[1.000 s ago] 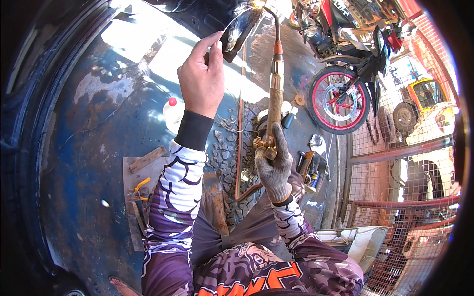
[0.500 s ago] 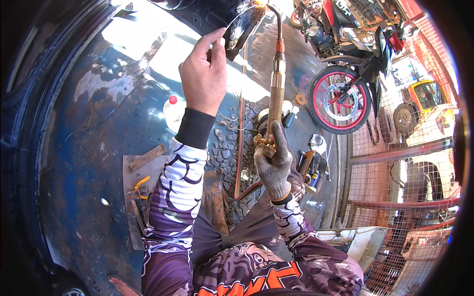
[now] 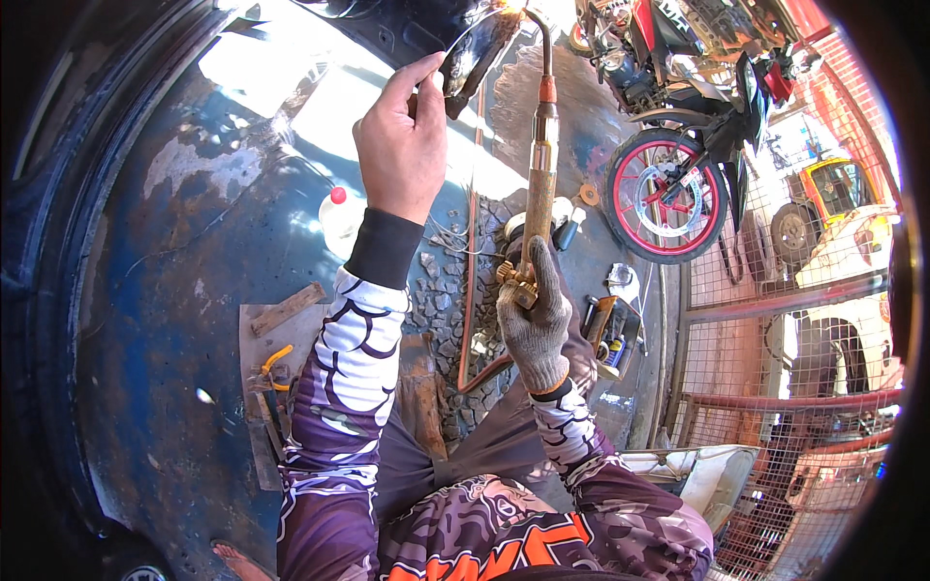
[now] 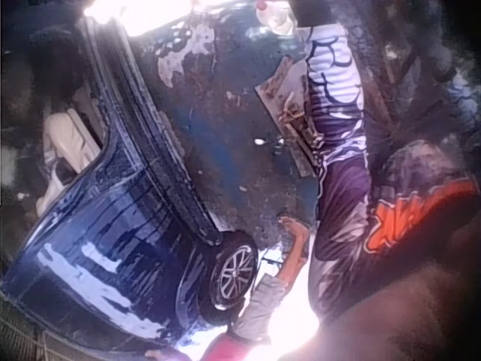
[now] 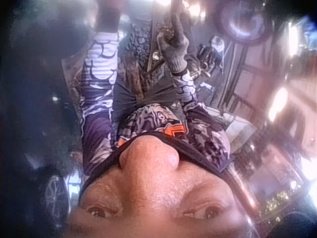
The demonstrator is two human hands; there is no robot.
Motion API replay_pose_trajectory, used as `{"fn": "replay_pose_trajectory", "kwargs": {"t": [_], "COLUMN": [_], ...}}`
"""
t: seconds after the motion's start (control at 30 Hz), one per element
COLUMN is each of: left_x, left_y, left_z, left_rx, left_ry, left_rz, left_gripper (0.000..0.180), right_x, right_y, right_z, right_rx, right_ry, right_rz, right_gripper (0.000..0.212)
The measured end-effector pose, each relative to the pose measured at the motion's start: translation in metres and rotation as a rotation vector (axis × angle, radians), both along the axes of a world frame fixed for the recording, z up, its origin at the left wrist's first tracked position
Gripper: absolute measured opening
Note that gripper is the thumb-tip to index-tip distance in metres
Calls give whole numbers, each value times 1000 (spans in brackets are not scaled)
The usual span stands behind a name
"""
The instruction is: The person welds a section of a car's body using a welding torch and filler rod, then uses a hammer and chisel to shape the welded area. The person also uses pliers to adjust the metal piece.
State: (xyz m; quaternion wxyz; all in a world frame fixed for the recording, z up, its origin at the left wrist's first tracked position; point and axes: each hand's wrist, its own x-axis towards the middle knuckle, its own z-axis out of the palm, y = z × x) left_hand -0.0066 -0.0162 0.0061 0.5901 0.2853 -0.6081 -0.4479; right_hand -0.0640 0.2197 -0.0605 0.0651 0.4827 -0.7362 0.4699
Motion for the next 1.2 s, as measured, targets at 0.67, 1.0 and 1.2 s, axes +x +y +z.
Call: {"fn": "replay_pose_trajectory", "kwargs": {"t": [0.67,1.0,1.2], "left_x": [1,0,0], "left_y": [0,-1,1], "left_z": [2,3,3], "left_rx": [2,16,-8], "left_ry": [-34,-12,-1], "left_rz": [32,4,22], "left_gripper": [25,25,25], "right_x": [-1,-1,0], "right_y": [0,-1,-4], "right_z": [-7,-6,-7], "right_rx": [-12,7,-9], "right_ry": [34,14,58], "right_rz": [-12,-14,-21], "right_gripper": [73,72,72]}}
